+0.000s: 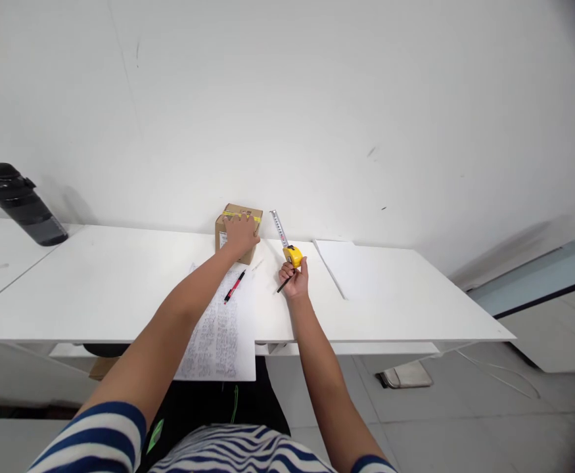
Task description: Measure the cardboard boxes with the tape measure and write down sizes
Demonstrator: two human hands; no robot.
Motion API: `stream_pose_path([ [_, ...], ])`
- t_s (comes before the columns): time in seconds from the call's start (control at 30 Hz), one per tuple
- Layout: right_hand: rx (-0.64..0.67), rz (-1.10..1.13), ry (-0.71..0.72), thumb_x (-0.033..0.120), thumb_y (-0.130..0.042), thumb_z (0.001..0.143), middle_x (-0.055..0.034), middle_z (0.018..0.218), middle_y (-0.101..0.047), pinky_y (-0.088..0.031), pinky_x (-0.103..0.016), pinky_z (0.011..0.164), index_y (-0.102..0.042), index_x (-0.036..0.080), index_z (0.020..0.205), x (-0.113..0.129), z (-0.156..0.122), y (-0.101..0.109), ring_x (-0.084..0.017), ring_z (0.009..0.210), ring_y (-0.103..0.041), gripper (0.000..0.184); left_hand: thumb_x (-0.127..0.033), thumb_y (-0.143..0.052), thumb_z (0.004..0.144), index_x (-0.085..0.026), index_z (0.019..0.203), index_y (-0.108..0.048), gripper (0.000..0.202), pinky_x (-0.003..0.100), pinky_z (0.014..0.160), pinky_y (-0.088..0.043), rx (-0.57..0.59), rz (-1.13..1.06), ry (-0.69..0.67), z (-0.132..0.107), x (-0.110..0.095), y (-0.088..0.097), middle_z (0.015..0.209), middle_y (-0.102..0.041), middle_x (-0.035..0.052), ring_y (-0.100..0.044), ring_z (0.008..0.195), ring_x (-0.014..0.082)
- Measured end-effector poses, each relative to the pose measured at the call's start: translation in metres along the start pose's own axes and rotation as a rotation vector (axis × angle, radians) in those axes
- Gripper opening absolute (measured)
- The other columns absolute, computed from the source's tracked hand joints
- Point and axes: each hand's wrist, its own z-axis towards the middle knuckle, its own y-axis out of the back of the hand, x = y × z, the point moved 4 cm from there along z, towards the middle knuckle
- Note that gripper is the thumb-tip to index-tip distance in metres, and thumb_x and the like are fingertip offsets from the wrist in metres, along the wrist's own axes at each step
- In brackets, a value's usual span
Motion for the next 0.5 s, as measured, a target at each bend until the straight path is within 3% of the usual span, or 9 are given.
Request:
stream_pose_path([
  [0.13,0.005,-0.055,0.033,0.08,-0.049,0.088,0.0095,0.051,-0.033,-0.036,-0.019,0.036,-0.04,0.023,0.065,0.004,-0.002,0.005,-0.006,0.038,-0.03,0.062,-0.045,-0.065,0.083,-0.022,0.15,-0.05,0.072,0.059,0.122,-0.022,0.058,0.0,-0.147,-0.003,0.029,0.009,0.163,-0.043,0.013,-0.04,0.147,0.037],
  [0.23,0.01,-0.048,0.055,0.089,-0.045,0.081,0.0106,0.048,-0.03,-0.034,-0.02,0.035,-0.049,0.023,0.069,0.006,-0.004,0.004,-0.006,0.036,-0.026,0.067,-0.046,-0.06,0.088,-0.026,0.153,-0.047,0.069,0.05,0.123,-0.028,0.119,-0.008,-0.265,-0.017,0.048,0.019,0.162,-0.045,0.0072,-0.042,0.148,0.0316],
  [0.33,0.024,0.033,0.051,0.09,-0.043,0.082,0.0107,0.046,-0.031,-0.033,-0.022,0.034,-0.06,0.023,0.081,0.007,-0.01,0.0,-0.008,0.035,-0.027,0.069,-0.039,-0.045,0.098,-0.023,0.152,-0.05,0.056,0.044,0.12,-0.033,0.092,0.008,-0.306,-0.038,0.052,0.026,0.158,-0.05,0.0074,-0.042,0.149,0.0274],
  [0.5,0.093,0.108,-0.039,0.091,-0.035,0.083,0.0089,0.045,-0.036,-0.032,-0.022,0.035,-0.062,0.021,0.084,0.014,-0.041,-0.014,-0.008,0.036,-0.029,0.075,-0.04,-0.035,0.103,-0.023,0.154,-0.048,0.055,0.047,0.126,-0.023,0.011,-0.015,-0.384,-0.072,0.047,0.026,0.162,-0.046,0.0056,-0.033,0.154,0.027],
])
